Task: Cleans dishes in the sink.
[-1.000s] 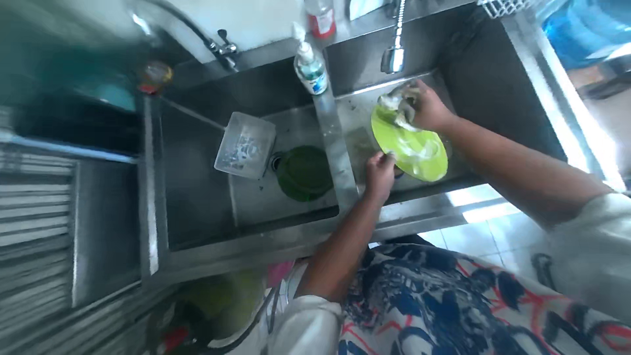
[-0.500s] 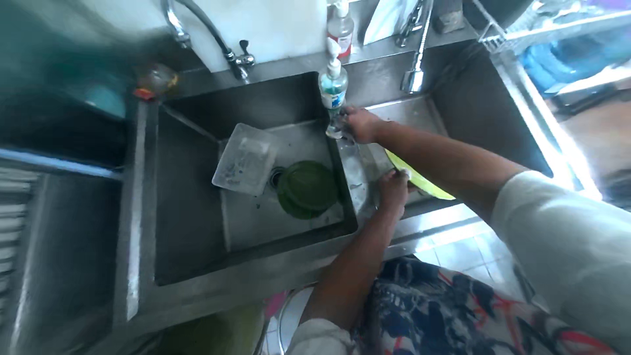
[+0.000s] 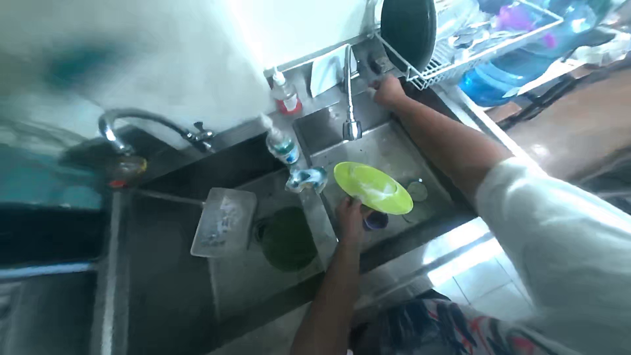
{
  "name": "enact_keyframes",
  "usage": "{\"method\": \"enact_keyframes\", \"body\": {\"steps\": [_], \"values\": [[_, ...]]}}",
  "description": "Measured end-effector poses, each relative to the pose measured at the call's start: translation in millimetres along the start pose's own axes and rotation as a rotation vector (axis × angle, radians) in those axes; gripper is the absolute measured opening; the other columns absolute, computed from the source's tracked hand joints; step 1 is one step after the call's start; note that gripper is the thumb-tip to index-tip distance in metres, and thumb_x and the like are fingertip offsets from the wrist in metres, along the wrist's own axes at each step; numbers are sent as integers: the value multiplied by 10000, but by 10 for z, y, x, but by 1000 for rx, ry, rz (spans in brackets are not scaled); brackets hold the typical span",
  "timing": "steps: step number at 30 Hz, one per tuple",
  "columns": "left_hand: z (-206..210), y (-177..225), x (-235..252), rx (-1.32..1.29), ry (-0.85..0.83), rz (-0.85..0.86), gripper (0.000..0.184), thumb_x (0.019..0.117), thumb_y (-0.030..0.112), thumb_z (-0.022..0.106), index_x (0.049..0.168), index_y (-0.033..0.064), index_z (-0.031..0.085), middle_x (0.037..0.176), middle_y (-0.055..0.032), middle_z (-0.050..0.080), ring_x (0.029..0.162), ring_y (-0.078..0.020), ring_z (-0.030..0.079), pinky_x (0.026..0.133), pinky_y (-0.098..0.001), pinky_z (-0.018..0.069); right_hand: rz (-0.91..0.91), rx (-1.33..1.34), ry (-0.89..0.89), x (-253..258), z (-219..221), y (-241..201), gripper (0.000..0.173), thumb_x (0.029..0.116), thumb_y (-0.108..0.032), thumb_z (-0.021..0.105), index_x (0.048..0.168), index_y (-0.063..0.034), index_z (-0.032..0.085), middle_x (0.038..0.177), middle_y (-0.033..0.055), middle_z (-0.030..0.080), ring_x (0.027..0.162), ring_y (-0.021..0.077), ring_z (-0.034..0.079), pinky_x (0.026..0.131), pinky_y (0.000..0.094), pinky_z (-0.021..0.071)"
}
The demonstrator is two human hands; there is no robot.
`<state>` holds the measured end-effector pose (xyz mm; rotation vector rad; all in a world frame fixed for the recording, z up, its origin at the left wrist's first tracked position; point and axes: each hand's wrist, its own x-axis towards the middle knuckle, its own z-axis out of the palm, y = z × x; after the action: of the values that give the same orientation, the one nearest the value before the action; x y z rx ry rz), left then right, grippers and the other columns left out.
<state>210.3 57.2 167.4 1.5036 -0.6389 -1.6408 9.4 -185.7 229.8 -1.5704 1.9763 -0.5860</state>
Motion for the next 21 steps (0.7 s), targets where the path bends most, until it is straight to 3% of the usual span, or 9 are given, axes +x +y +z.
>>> {"method": "enact_keyframes", "body": {"steps": [4,7,11,15,18,21], "values": [[169,99,138,42,102,14,212,1057,37,503,1197,-101,583,985,-148,653,801,-166,676,717,-333,599,8,94,47,724,68,-72,451,1003,-137,599,1428,4,549,1376,301,593,1294,473,568,1058,657,452],[281,159,172,114,158,34,213,1062,49,498,1192,-93,589,992,-132,661,819,-145,682,730,-314,601,-22,87,16,1115,90,-104,422,1014,-134,582,1403,29,554,1402,282,584,1322,445,560,1081,630,447],[361,110,179,125,212,29,197,1049,40,516,1171,-89,601,964,-116,667,802,-129,681,717,-296,600,-60,-24,-16,1313,182,-36,449,962,-72,614,1387,57,551,1421,274,572,1341,421,552,1103,610,442],[375,21,221,155,209,34,201,1049,28,508,1170,-100,606,976,-138,668,805,-147,685,727,-315,606,-187,-188,-52,1089,169,146,370,996,-40,542,1340,95,564,1400,309,568,1336,458,547,1108,603,440],[431,22,297,221,239,-1,196,1058,48,505,1161,-82,609,993,-141,658,824,-151,674,749,-321,591,-175,-272,-140,694,209,287,407,941,6,632,1320,141,566,1390,355,550,1310,526,535,1067,661,442],[442,-105,426,256,235,9,238,1060,98,508,1188,-73,615,1036,-163,668,864,-177,688,786,-359,608,-134,-195,-327,165,432,321,424,910,-74,700,1307,51,618,1357,302,598,1264,490,578,1002,684,476]]}}
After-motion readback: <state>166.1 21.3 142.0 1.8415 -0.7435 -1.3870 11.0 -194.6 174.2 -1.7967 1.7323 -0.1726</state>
